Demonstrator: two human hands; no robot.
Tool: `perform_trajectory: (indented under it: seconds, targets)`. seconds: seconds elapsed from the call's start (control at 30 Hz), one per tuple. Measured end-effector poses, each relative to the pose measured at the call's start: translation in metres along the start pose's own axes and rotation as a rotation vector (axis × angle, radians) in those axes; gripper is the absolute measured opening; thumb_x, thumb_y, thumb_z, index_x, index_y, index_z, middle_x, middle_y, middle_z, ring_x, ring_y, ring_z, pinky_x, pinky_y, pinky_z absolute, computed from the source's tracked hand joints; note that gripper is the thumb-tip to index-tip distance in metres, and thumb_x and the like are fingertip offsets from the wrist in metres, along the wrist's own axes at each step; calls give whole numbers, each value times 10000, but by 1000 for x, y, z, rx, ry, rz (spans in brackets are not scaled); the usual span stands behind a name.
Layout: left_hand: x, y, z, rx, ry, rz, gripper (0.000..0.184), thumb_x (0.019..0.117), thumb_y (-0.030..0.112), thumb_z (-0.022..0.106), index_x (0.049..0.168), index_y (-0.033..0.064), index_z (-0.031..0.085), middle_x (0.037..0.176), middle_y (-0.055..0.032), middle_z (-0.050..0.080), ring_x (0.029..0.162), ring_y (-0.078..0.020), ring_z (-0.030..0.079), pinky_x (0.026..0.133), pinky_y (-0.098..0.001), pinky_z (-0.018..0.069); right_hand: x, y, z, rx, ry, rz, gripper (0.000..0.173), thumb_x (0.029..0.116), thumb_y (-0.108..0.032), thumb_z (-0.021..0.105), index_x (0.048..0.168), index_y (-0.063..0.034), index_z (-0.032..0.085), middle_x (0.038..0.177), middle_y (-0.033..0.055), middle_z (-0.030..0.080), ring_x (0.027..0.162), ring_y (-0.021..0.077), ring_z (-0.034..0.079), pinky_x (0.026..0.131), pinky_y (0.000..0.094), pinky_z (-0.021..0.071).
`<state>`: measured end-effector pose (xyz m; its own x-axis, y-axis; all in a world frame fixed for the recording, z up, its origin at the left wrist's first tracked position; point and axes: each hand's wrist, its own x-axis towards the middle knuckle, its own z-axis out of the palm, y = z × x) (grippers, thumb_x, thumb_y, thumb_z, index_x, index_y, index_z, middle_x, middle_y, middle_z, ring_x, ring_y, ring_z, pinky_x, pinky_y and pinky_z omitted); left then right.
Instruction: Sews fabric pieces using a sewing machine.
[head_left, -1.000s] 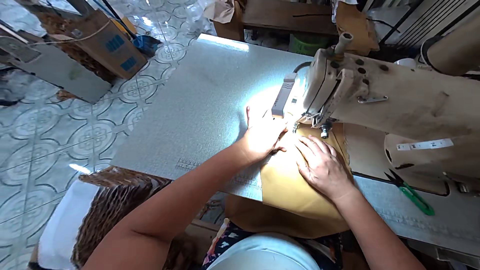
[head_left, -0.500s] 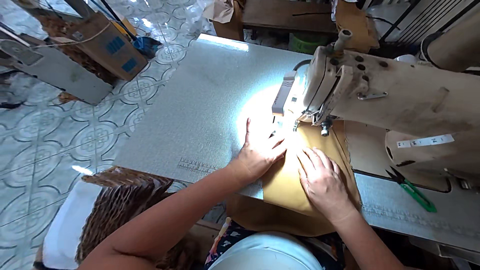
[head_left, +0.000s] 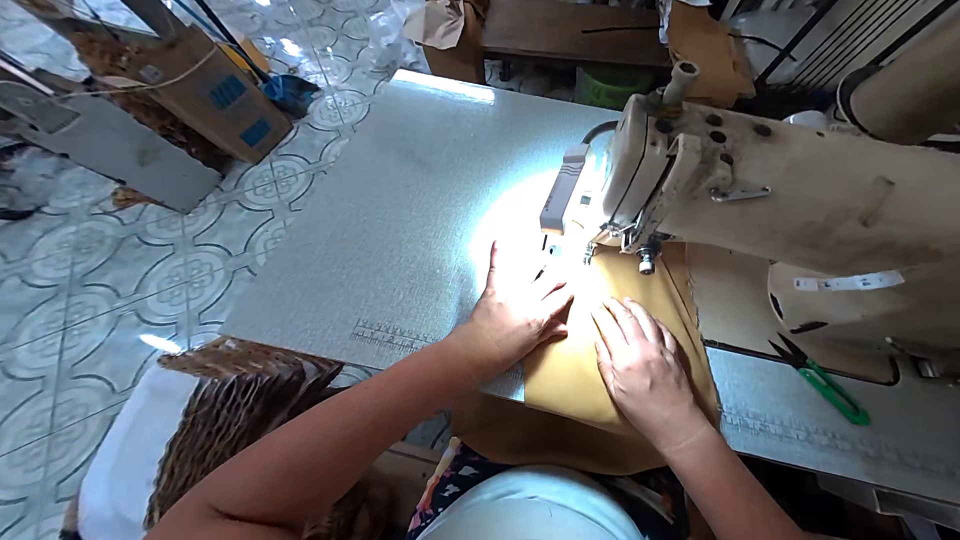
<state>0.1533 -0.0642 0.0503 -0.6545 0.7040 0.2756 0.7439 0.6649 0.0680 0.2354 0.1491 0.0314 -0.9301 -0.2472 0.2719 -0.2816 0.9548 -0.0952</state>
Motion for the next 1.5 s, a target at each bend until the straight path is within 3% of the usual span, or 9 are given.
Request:
perform_trajectory:
  seconds: [0.07,0.23,0.4,0.57,0.67,0.97,1.5]
  targets:
    - [0,-1,-2,-4,-18,15,416,1022,488,525,1294,238,717,1395,-17,653,1337,-340,571,1094,-835,148,1,1,0,-1,9,-4,426,1047,-283,420,1354,-140,679,1413,79,645,1338,329,578,1056,541,478]
    - [2,-1,-2,8,-23,2,417,1020,490,531,1310,248,706,1410,-19,644,1376,-372,529,1087,-849,129,3,4,1,-1,13,-3,436,1053,-291,402,1370,-154,668,1433,65,632,1351,323,567,1063,537,471]
    - [4,-4,2,-20,3,1,404,1009,479,561,1307,251,710,1382,-2,661,1265,-300,628,1100,-832,136,5,10,2,16,3,-4,442,1051,-296,392,1364,-159,672,1439,62,628,1363,321,557,1078,536,461]
    - [11,-6,3,-8,1,-4,396,1009,463,570,1314,250,707,1400,-2,650,1301,-347,592,1088,-831,159,11,15,3,32,-6,-9,441,1053,-303,391,1363,-160,670,1460,46,614,1377,311,546,1085,543,453]
    - [15,-7,2,-12,-3,-12,396,998,463,584,1305,250,713,1418,-7,639,1384,-380,512,1089,-837,140,14,18,4,33,-6,-7,444,1047,-304,389,1358,-162,672,1465,39,610,1387,308,536,1084,545,448]
    - [24,-15,9,-30,61,17,401,979,467,607,1276,227,731,1364,-15,672,1277,-328,613,1077,-836,158,24,26,5,48,-19,-11,455,1045,-300,386,1385,-162,654,1497,45,580,1417,298,505,1115,553,420]
    - [27,-22,17,-73,55,-9,434,1016,488,529,1336,245,692,1423,-4,629,1343,-329,556,1085,-835,147,33,35,7,73,-33,-14,465,1037,-290,399,1437,-185,610,1498,53,575,1422,294,495,1114,557,411]
